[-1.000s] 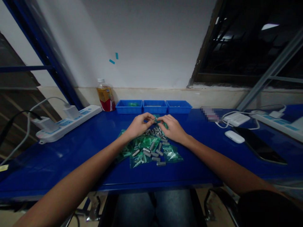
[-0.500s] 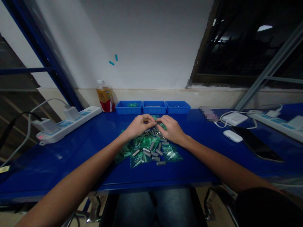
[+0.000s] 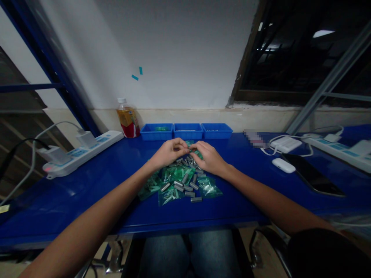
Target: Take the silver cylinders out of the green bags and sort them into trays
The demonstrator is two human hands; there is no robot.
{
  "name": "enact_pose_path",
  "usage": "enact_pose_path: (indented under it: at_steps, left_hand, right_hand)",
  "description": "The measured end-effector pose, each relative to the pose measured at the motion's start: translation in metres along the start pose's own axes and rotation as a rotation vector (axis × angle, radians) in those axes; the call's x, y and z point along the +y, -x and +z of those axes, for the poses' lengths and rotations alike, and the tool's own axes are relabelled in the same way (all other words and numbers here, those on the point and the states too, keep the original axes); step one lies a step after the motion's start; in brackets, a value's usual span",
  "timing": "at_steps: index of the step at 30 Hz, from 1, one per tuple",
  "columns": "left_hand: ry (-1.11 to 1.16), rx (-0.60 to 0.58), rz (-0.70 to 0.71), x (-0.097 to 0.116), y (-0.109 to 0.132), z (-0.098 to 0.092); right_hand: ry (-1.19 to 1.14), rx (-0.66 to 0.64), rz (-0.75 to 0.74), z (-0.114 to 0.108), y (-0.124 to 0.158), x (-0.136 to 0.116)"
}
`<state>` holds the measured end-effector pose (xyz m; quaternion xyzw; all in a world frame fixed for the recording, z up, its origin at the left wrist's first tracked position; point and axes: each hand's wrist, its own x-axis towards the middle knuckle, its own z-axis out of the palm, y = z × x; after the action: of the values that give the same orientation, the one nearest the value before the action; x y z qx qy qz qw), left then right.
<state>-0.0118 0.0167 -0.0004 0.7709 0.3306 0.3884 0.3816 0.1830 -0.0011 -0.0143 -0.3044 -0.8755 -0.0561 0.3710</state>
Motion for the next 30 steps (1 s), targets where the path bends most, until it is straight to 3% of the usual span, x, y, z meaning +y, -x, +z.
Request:
enact_pose_path:
  at_steps: [5,12,15,19,24,27,30]
  left_hand:
    - [-0.040,0.007,0.034,0.004,0.002,0.002]
    - [-0.526,0.052,0.246,0.015,0.009,0.004]
    - [-0.605,0.080,0.280,0.017,0.010,0.005]
    - [-0.542,0.100,0.236,0.021,0.009,0.004]
    - [-0.519,0.036,0.185,0.018,0.008,0.003]
    - [-0.606,-0.021,0.125,0.011,0.008,0.002]
    - [-0.795,-0.074,0.053,0.006,0.008,0.001]
  right_hand:
    - [0.071,0.020,0.033,-0.002,-0.001,-0.003]
    - [0.032,0.073,0.073,0.000,-0.001,-0.001]
    - [-0.012,0.094,0.089,0.001,-0.001,-0.001]
    - [-0.074,0.150,0.096,0.001,-0.002,-0.003]
    - [-0.028,0.115,0.058,-0.001,-0.001,-0.004]
    - [0.099,0.073,0.060,-0.001,-0.002,0.003]
    - [0.263,0.045,0.143,-0.003,-0.011,0.027]
